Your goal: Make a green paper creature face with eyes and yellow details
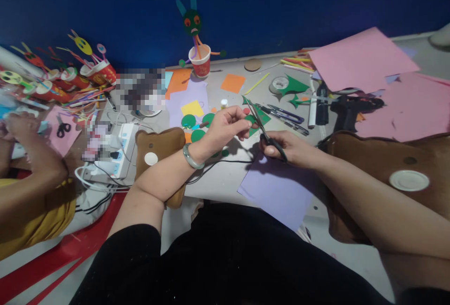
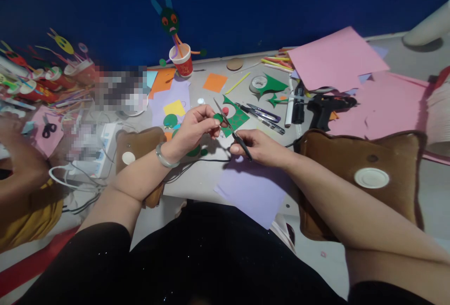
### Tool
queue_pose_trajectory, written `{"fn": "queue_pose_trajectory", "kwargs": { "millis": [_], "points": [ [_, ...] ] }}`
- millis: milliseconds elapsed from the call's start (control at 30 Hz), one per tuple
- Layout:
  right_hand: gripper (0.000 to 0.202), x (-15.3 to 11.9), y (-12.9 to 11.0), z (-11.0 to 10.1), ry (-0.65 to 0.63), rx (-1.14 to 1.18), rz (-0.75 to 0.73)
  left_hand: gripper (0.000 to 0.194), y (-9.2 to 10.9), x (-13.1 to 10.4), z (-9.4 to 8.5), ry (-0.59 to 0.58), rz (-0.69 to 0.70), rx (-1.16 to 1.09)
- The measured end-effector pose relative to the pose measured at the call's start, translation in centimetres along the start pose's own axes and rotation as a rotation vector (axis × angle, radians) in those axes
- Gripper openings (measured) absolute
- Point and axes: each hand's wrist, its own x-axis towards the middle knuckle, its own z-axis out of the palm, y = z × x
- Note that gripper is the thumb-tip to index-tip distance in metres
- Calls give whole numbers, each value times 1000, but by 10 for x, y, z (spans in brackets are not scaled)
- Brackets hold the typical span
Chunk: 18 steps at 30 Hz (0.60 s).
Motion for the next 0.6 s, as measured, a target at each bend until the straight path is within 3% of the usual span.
{"fn": "queue_pose_trajectory", "kwargs": {
  "millis": [600],
  "points": [
    [77, 1, 1, -1, 0, -33, 50, 38, 1, 0, 2, 8, -31, -18]
  ]
}}
